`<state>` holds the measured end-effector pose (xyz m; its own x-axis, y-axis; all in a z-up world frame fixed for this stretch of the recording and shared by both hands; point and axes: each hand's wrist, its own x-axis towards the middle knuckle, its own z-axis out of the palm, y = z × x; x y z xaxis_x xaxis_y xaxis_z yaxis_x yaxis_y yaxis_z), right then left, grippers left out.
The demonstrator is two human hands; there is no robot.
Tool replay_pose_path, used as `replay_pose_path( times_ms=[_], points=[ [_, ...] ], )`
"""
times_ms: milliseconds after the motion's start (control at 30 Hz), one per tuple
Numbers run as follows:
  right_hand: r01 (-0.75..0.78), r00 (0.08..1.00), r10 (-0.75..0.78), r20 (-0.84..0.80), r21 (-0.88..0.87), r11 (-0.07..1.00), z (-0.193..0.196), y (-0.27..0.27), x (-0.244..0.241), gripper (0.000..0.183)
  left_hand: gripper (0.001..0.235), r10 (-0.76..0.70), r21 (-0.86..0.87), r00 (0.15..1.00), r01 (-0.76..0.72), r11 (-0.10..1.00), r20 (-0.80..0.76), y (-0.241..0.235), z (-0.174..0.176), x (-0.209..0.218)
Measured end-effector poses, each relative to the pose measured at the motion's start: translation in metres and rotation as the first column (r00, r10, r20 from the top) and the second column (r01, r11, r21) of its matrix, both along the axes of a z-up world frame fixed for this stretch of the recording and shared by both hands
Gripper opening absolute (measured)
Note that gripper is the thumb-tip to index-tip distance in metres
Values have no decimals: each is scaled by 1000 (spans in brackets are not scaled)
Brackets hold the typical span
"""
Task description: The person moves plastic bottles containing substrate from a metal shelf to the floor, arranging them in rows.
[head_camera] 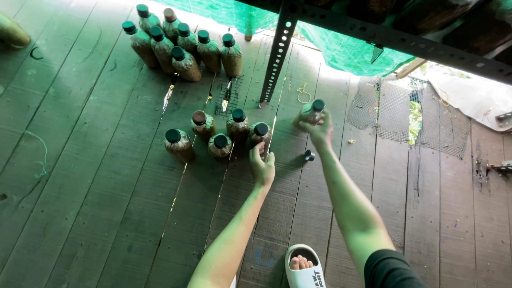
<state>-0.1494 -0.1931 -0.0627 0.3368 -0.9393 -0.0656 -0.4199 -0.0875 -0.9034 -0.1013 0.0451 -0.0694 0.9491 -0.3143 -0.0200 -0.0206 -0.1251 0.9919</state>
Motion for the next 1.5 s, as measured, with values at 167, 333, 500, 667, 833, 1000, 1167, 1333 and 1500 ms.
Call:
replay_pose_path(
  times_ms=[167,333,500,667,833,1000,1167,1333,1500],
  points=[
    [-148,987,146,65,37,988,44,101,-8,86,44,-24,-2,998,24,1000,63,2,-14,17],
    [-305,940,316,130,-101,947,14,150,-19,85,67,-291,96,954,298,950,-77,17,-2,37],
    [-382,909,390,144,-82,920,-13,155,-24,92,81,-554,353,830,536,767,-57,33,-12,64],
    [-360,924,364,120,-54,931,-7,168,-30,108,86,-783,550,578,741,385,-229,64,81,99],
    [-281,937,277,214,-11,960,10,189,-28,116,62,-896,500,265,864,56,-357,87,123,159],
    [-214,949,229,219,-90,973,53,208,-28,115,29,-822,273,416,904,328,-389,108,183,264],
    [-89,968,167,187,-367,926,68,235,-14,98,28,-761,535,644,671,513,-77,79,81,394],
    [-78,918,312,243,-662,745,92,285,52,60,31,-419,607,902,390,693,-101,54,10,451],
    [-163,902,373,218,-628,761,101,320,117,53,73,-213,478,964,115,871,157,42,-24,457]
  ],
)
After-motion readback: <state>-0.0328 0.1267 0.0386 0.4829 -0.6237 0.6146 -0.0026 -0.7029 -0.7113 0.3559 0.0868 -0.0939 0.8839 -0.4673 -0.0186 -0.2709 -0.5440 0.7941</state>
